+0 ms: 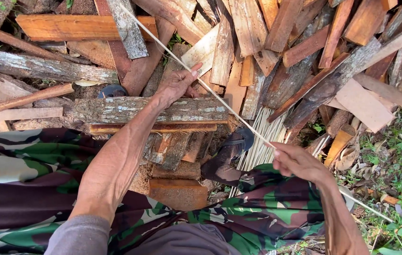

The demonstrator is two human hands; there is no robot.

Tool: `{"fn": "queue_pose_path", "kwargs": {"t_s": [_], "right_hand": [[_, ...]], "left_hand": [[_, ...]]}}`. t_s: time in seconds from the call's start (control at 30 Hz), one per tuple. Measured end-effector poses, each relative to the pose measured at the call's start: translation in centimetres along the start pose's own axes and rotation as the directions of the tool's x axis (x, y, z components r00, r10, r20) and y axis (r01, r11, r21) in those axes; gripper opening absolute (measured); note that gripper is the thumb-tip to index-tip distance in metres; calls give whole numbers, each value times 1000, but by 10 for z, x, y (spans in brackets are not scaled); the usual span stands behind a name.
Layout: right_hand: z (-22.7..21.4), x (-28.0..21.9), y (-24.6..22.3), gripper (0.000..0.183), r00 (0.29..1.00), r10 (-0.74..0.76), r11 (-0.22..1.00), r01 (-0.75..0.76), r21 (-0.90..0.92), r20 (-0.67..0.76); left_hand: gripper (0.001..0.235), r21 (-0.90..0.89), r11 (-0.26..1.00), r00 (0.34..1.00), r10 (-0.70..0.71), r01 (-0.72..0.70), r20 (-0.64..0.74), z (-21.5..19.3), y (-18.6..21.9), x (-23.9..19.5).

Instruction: Bundling pieces of wood together using thin fiber strips

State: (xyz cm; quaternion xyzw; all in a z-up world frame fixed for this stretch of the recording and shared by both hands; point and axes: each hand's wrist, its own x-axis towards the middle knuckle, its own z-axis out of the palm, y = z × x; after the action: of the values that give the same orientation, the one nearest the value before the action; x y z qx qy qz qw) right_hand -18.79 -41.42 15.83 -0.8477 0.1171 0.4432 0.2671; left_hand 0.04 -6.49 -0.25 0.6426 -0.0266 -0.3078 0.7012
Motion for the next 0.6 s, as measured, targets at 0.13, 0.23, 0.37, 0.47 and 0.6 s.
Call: {"fn": "queue_pose_path", "kwargs": {"t_s": [0.13,0.23,0.37,0.47,0.6], "right_hand": [[-9,-16,17,42,968,-71,989,100,110,-241],[-1,42,63,35,876,-82,983,-9,-185,-476],[40,139,24,35,785,116,909,-330,-253,-608],[112,229,76,20,894,104,944,-226,-239,-435],[186,189,23,17,974,52,948,-118,-297,-221]], "left_hand": [[40,-29,999,999,22,-23,-23,3,-3,3],[42,-58,998,999,29,-31,-36,3,-15,15],[35,-118,986,989,105,-118,-108,8,-1,0],[41,-69,994,994,85,-89,-61,4,-24,14],[36,-26,992,991,121,-122,-56,8,-22,12]]}}
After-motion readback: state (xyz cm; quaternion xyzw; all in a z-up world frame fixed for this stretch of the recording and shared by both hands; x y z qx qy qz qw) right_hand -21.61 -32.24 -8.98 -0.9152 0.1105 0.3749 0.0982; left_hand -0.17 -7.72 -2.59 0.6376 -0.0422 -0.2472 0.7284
